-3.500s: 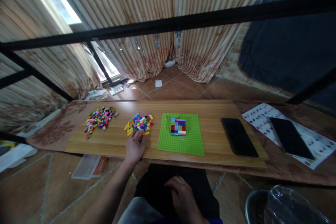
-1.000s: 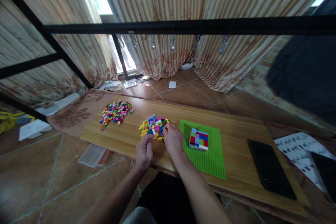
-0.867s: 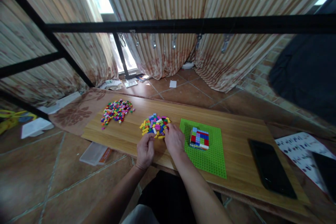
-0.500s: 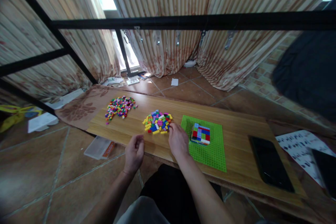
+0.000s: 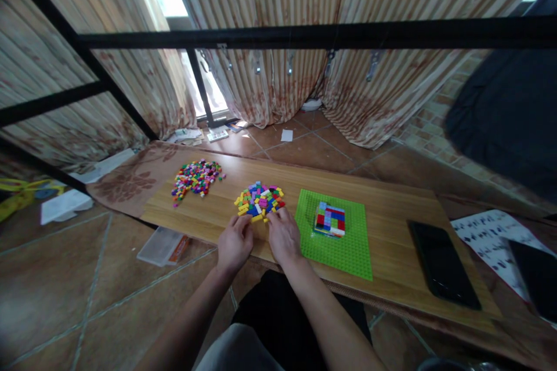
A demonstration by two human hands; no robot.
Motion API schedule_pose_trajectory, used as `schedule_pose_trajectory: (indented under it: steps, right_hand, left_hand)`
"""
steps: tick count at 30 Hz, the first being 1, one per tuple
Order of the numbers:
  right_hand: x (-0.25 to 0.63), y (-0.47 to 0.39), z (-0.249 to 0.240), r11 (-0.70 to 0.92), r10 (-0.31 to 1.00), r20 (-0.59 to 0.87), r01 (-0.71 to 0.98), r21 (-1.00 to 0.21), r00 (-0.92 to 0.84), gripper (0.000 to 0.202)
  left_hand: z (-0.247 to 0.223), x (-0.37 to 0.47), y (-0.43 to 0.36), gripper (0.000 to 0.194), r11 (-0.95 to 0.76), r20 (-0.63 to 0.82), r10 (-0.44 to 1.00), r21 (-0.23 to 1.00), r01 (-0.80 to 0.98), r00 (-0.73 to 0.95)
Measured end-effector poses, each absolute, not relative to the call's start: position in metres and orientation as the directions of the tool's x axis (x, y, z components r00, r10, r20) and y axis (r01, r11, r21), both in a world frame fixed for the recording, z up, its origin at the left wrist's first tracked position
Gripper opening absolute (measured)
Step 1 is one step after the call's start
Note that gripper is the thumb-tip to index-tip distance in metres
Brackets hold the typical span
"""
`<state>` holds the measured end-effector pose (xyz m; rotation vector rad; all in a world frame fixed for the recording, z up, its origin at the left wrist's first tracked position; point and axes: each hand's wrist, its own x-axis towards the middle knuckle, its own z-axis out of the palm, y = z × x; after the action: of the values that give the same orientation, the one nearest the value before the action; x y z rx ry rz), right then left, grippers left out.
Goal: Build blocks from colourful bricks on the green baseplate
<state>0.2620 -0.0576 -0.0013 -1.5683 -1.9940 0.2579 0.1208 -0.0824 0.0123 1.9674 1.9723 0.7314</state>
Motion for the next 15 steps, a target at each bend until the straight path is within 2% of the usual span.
schedule_pose_trajectory:
  steps: [7,15]
  right_hand:
    - [0.2608,-0.0642,0.0009,0.255,0.952,0.274,0.847,-0.467,-0.136,0.013]
    - [0.2607,-0.0667,0.0017,0.363,0.929,0.27,0.766,-0.531,-0.253,0.018]
  left_hand:
    - [0.0104,0.1274,-0.0738,0.027,-0.04,0.134,0.991,0.475,0.879,-0.028]
    - [0.0113,0.1243,-0.0737,0.021,-0.057,0.135,0.991,0.482,0.874,-0.01]
